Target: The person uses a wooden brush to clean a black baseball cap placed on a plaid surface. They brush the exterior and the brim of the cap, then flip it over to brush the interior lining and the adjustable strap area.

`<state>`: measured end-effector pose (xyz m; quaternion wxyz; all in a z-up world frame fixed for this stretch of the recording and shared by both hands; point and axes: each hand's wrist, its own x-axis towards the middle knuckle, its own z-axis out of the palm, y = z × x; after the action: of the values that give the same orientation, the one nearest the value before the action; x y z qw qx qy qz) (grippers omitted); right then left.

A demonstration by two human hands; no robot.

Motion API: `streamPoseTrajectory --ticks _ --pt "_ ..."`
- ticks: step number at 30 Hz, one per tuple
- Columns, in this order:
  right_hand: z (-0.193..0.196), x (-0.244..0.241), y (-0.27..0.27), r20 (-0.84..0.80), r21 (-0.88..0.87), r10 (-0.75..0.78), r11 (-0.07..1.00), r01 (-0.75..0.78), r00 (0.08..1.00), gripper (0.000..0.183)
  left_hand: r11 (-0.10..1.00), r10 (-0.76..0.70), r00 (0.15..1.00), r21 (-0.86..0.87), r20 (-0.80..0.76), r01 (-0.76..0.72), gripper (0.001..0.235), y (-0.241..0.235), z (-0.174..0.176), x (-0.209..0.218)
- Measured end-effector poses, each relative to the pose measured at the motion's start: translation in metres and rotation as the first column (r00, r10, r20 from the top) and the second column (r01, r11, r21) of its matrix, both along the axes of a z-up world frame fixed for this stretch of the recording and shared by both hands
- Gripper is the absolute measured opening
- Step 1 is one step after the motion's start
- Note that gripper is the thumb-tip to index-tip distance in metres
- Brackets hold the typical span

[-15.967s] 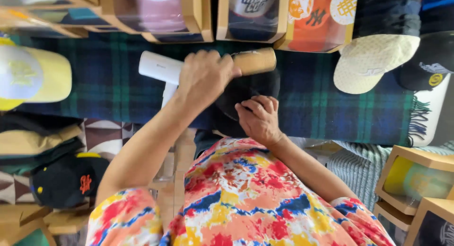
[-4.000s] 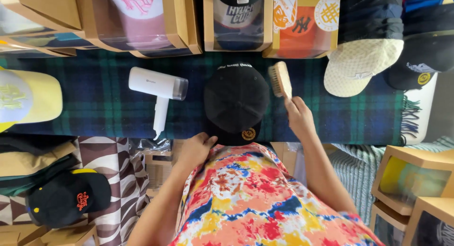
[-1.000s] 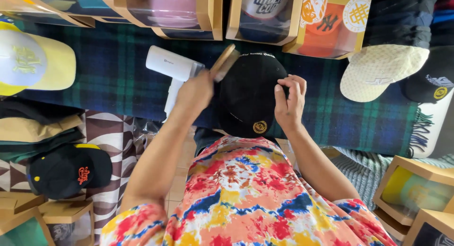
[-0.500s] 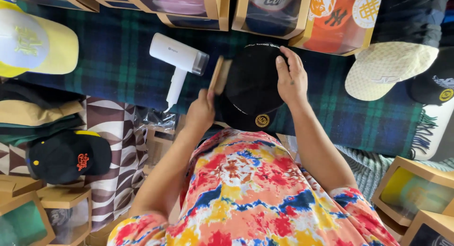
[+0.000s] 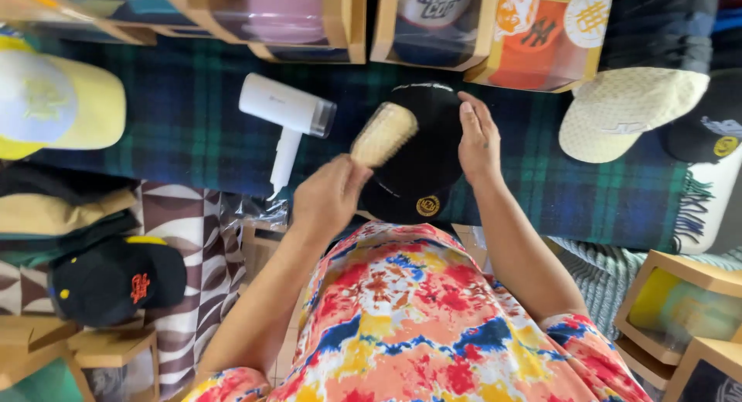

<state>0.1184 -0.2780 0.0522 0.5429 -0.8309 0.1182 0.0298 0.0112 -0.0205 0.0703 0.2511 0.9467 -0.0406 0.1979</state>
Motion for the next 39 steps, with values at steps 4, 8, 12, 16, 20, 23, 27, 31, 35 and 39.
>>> streamPoseTrajectory --ticks 4,8,12,16,20,23,27,31,35,39 --pt "0.027 -0.006 0.012 -0.062 0.185 -0.077 0.979 0.087 0.995 0.038 0.971 -0.211 0.976 0.107 -0.051 0.215 0.034 -0.018 0.030 0.061" --pt "0.042 -0.009 0.011 -0.158 0.335 -0.205 0.909 0.247 0.966 0.031 0.970 -0.161 0.985 0.175 -0.064 0.170 0.040 -0.015 0.037 0.107" --pt "-0.045 0.005 -0.017 -0.318 0.415 -0.326 0.797 0.440 0.890 0.028 0.898 -0.412 0.910 0.150 -0.048 0.414 0.045 -0.058 0.046 0.133" --pt "0.010 0.013 0.000 -0.441 0.390 -0.281 0.796 0.464 0.852 0.034 0.880 -0.219 0.628 0.127 -0.747 0.458 0.047 -0.062 0.067 0.208" --pt "-0.009 0.014 -0.005 -0.373 0.337 -0.238 0.866 0.370 0.897 0.030 0.903 0.047 0.380 0.202 -0.924 0.379 0.027 -0.025 0.065 0.217" --pt "-0.030 0.009 -0.014 -0.358 0.361 -0.306 0.826 0.433 0.882 0.026 0.912 0.040 0.587 0.269 -0.809 0.310 0.026 0.006 0.038 0.178" --pt "-0.088 0.018 -0.047 -0.301 0.476 -0.262 0.792 0.382 0.917 0.034 0.895 -0.236 0.970 0.374 -0.062 0.242 0.038 -0.017 0.075 0.105" --pt "-0.001 -0.002 -0.003 -0.173 0.420 -0.210 0.868 0.265 0.962 0.036 0.941 -0.272 0.954 0.176 -0.122 0.291 0.039 -0.035 0.046 0.079" --pt "0.007 -0.004 0.000 -0.156 0.344 -0.192 0.909 0.235 0.969 0.034 0.972 -0.014 0.990 0.230 -0.137 0.045 0.040 0.008 -0.005 0.066" --pt "-0.002 -0.013 -0.003 0.066 0.089 -0.049 0.995 0.043 0.997 0.036 0.906 0.167 0.984 0.403 -0.061 -0.129 0.040 -0.005 0.013 0.024"
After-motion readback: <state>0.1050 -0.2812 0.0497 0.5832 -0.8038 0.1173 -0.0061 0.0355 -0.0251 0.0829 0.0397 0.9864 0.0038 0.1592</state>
